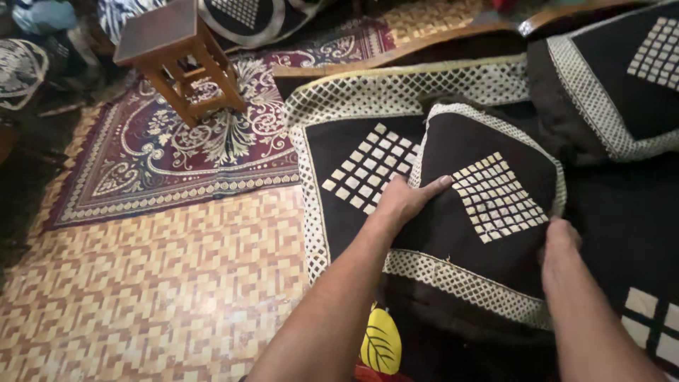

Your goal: The person folds a light blue pillowcase and places it on a bed. They then pick up a dark pillowcase, insert a colorful pillow insert into it, and adjust the fabric to fit the insert properly.

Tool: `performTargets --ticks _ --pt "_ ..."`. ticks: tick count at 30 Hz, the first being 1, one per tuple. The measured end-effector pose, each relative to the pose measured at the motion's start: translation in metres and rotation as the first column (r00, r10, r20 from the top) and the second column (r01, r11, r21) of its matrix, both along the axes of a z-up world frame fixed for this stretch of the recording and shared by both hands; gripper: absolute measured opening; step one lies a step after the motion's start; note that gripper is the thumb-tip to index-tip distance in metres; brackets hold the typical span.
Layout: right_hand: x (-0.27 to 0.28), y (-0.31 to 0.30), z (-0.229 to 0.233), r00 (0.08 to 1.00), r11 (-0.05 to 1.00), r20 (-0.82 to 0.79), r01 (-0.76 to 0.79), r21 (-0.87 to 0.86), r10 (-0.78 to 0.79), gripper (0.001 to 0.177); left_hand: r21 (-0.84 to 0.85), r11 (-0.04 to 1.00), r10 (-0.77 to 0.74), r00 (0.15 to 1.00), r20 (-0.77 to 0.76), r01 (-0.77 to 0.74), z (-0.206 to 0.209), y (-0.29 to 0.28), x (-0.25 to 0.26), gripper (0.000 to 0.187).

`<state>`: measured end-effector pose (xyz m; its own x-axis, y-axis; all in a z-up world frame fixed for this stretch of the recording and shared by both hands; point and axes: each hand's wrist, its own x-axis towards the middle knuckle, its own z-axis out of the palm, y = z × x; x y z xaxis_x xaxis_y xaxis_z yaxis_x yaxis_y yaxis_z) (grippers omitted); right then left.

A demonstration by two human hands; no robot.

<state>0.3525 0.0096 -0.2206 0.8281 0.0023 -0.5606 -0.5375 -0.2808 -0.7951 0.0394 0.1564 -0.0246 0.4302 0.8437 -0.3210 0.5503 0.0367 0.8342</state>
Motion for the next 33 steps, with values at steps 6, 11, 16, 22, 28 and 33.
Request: performTargets --ticks 6,11,16,22,28,33 --pt "0.003 0.005 0.001 0.996 0.985 -0.026 -0.092 -0.149 0.089 0.066 0.447 0.894 0.040 0.985 -0.166 0.039 -0.035 -0.019 0.022 0.068" --pt "-0.011 0.012 0.059 0.702 0.932 0.650 -0.051 -0.359 0.289 0.067 0.647 0.758 -0.033 0.996 -0.088 0.082 -0.046 -0.037 0.011 0.064" --pt "-0.020 0.031 0.089 0.679 0.840 0.532 -0.244 -0.485 0.505 0.065 0.583 0.786 -0.117 0.975 -0.189 0.207 -0.020 -0.054 -0.013 0.114" --pt "0.017 0.036 0.071 0.914 0.982 0.394 -0.024 -0.185 0.097 0.053 0.651 0.637 -0.237 0.909 -0.344 0.412 0.008 -0.057 -0.004 0.108" --pt "0.029 0.028 0.049 0.913 0.929 0.369 -0.024 -0.370 0.171 0.047 0.557 0.470 -0.331 0.722 -0.607 0.684 0.023 -0.065 0.017 0.107" --pt "0.004 0.040 0.114 0.618 0.822 0.670 0.067 -0.566 0.411 0.044 0.483 0.514 -0.333 0.684 -0.649 0.709 0.031 -0.072 0.030 0.111"
